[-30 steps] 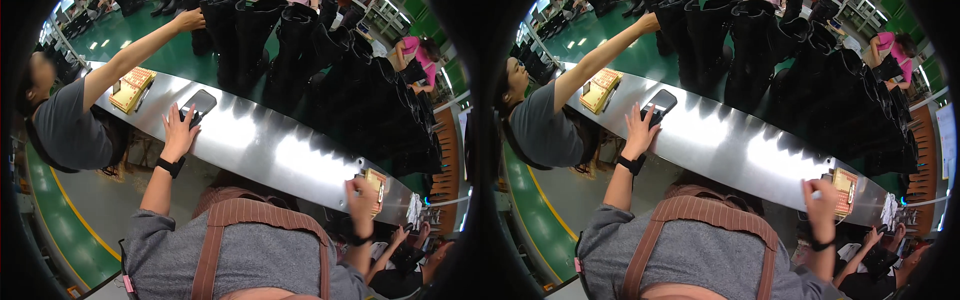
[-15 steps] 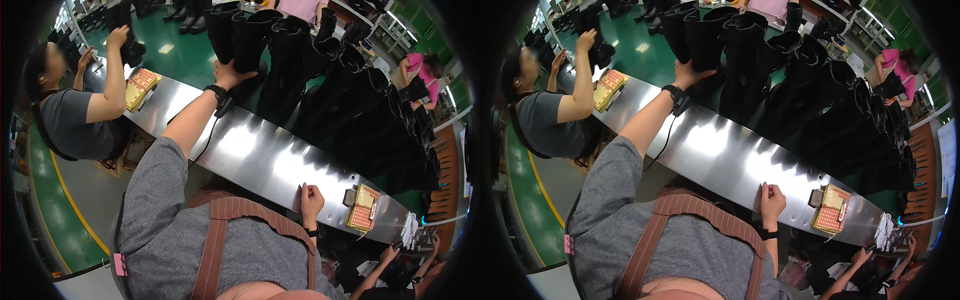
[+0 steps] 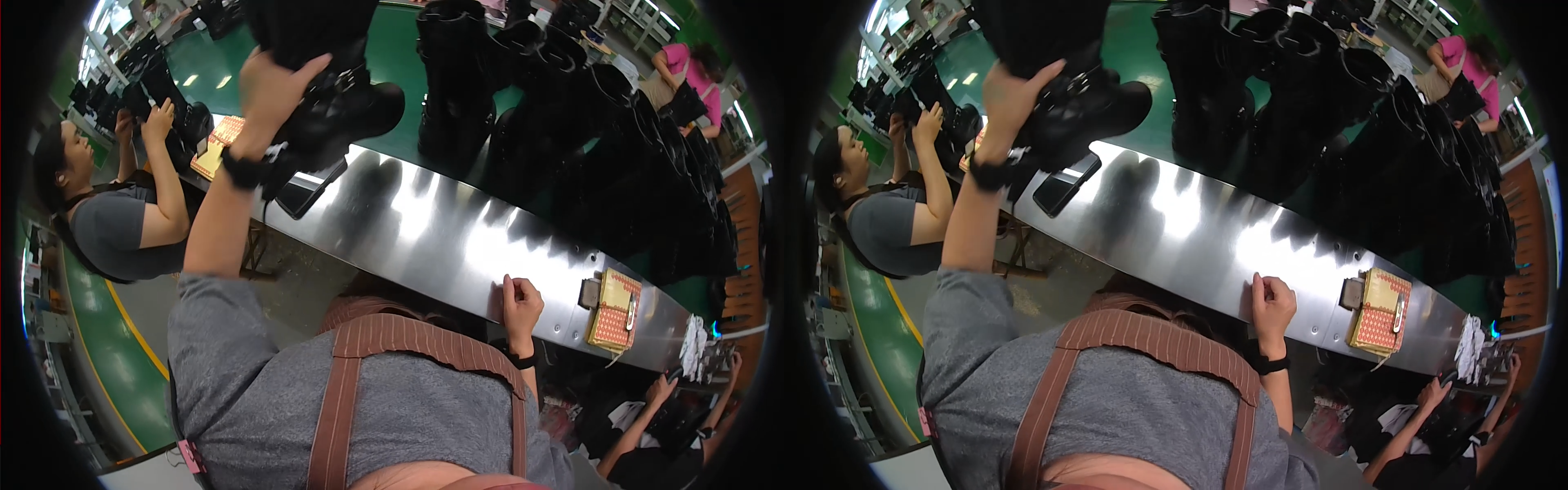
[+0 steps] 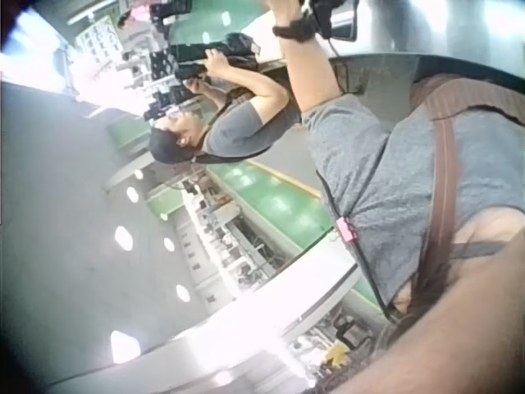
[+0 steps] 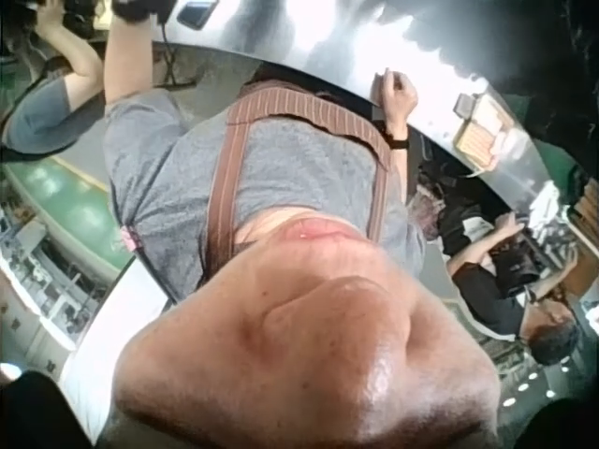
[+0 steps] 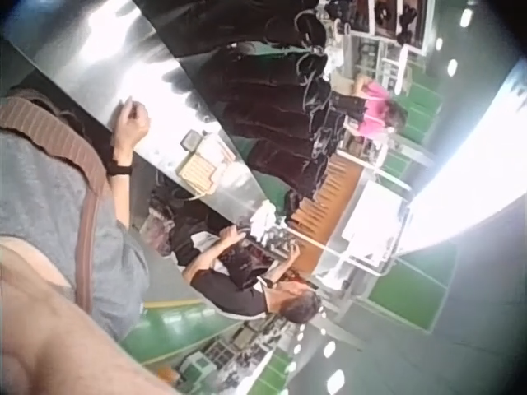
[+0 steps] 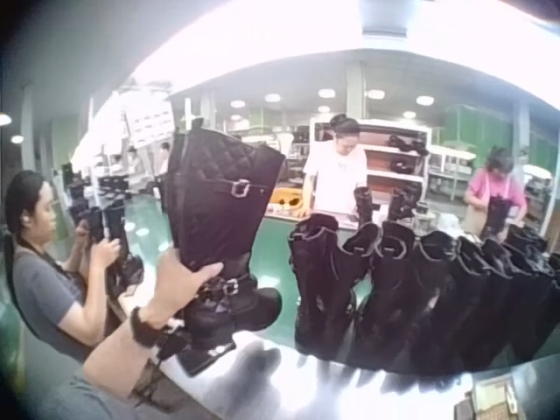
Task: Inspecting and sorting finished black boots on a factory production line.
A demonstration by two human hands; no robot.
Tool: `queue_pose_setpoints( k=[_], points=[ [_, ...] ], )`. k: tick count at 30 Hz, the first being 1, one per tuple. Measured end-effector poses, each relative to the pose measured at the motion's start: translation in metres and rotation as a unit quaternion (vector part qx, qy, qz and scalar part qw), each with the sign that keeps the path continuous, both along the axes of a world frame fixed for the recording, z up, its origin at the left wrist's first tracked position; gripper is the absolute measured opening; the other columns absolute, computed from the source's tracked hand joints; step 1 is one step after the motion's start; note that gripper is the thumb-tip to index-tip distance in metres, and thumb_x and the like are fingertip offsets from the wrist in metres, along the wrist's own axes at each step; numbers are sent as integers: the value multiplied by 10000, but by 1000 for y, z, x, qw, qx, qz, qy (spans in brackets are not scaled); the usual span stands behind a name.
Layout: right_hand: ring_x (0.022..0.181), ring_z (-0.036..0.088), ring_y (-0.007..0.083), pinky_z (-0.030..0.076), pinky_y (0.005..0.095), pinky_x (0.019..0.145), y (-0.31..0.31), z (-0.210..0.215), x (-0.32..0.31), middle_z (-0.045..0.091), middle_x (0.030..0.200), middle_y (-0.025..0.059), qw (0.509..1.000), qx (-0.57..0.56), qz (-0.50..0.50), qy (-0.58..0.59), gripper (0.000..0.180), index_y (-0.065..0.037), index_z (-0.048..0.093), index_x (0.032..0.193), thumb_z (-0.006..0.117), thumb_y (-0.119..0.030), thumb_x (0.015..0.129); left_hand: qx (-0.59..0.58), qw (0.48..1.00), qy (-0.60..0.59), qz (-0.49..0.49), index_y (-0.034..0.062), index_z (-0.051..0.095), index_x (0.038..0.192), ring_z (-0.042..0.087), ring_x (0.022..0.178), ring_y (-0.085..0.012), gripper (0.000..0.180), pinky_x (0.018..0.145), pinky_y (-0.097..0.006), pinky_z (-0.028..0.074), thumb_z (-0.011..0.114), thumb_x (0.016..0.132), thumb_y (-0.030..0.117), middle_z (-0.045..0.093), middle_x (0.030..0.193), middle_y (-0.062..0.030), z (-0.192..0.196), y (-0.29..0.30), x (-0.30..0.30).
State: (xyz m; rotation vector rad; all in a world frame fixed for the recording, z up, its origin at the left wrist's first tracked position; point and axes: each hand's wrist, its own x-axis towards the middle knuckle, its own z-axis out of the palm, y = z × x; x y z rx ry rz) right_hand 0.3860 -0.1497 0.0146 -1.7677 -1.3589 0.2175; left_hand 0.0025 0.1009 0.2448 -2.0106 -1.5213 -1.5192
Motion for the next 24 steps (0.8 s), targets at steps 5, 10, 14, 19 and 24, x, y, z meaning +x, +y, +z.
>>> queue_pose_setpoints(
  k=[5,10,14,19,24],
  points=[
    [701,591,196,468,329,685,13,54,-43,664,820,71,980,112,134,92,169,-46,679,934,749,-109,793,-65,970,-157,-172,-48,691,997,686,833,-161,248,782,-281,528,781,774,14,726,941,-92,-10,-140,23],
    [1031,575,299,462,379,911,20,120,-68,619,1150,150,945,188,267,33,590,-32,559,1297,748,-267,790,-44,930,-248,-267,-33,672,1030,671,844,-170,278,790,-285,522,794,783,8,708,955,-87,-66,-161,90],
    [1279,430,385,385,448,1041,25,111,-56,437,1408,229,961,106,250,-46,935,-32,371,1459,762,-496,746,-93,896,-238,-362,-23,512,1334,484,1228,-347,516,1040,-437,362,552,992,363,499,1336,-232,-111,-177,141],
    [1273,435,385,384,437,1046,29,71,-55,464,1349,221,989,72,121,38,1009,9,342,1424,897,-278,631,-138,911,15,-389,94,483,1422,479,1131,-475,575,1014,-484,353,532,941,404,522,1275,-278,-135,-165,141],
    [1210,514,354,430,413,996,34,50,-65,502,1342,212,991,120,54,24,798,11,404,1395,819,-177,740,-83,941,98,-314,109,527,1389,580,954,-394,565,832,-449,448,690,852,170,611,1142,-196,-143,-167,145]
  ],
)
